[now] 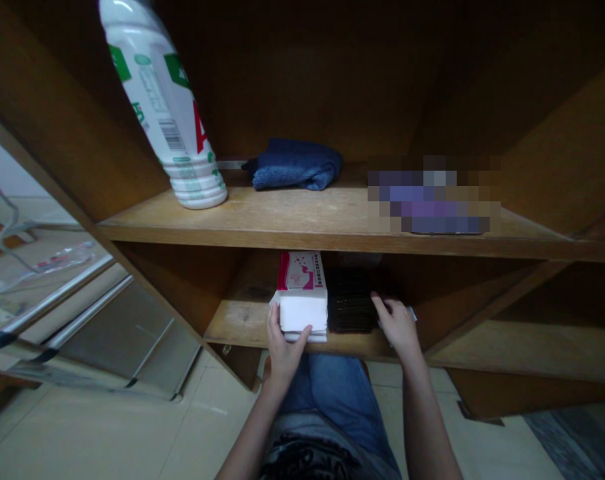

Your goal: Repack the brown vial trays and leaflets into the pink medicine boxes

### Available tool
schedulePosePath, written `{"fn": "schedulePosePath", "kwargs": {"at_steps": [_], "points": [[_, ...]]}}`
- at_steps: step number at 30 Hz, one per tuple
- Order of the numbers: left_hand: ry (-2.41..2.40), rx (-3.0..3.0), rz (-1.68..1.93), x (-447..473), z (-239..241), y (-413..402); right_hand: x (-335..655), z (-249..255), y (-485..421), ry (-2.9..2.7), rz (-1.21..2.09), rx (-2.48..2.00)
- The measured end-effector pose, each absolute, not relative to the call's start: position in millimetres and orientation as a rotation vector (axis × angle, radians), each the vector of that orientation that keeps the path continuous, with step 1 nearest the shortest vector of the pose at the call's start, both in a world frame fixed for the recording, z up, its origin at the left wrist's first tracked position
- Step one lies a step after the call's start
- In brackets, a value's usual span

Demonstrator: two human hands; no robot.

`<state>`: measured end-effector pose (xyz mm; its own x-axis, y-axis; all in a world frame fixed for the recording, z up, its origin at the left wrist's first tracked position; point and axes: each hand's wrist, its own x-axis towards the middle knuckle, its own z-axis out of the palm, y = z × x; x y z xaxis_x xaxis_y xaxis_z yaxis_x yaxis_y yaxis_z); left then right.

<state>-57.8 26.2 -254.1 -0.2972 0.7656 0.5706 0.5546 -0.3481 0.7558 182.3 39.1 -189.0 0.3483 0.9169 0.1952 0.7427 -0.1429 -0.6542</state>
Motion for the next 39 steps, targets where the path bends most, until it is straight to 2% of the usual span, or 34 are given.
{"fn": "schedulePosePath", "kwargs": {"at_steps": [7,11,18,25,29,39], "points": [[1.657,1.735,1.722,-58,-254,26,170,-184,31,-1.279,0.045,-1.939],[1.652,1.733,1.733,-58,-253,26,146,-170,18,-1.243,-0.115,-1.601],[1.590,1.765,1.744,-60,-258,27,74,-155,3,-1.920,0.244,-1.128],[1.549,1.782,1.799,-62,-266,29,29,-158,37,-2.260,0.138,-1.393],[1.546,1.795,1.751,-63,-266,28,21,-154,55,-2.270,0.128,-1.593],[1.599,1.756,1.745,-62,-261,28,20,-144,70,-2.256,0.171,-1.695]]}}
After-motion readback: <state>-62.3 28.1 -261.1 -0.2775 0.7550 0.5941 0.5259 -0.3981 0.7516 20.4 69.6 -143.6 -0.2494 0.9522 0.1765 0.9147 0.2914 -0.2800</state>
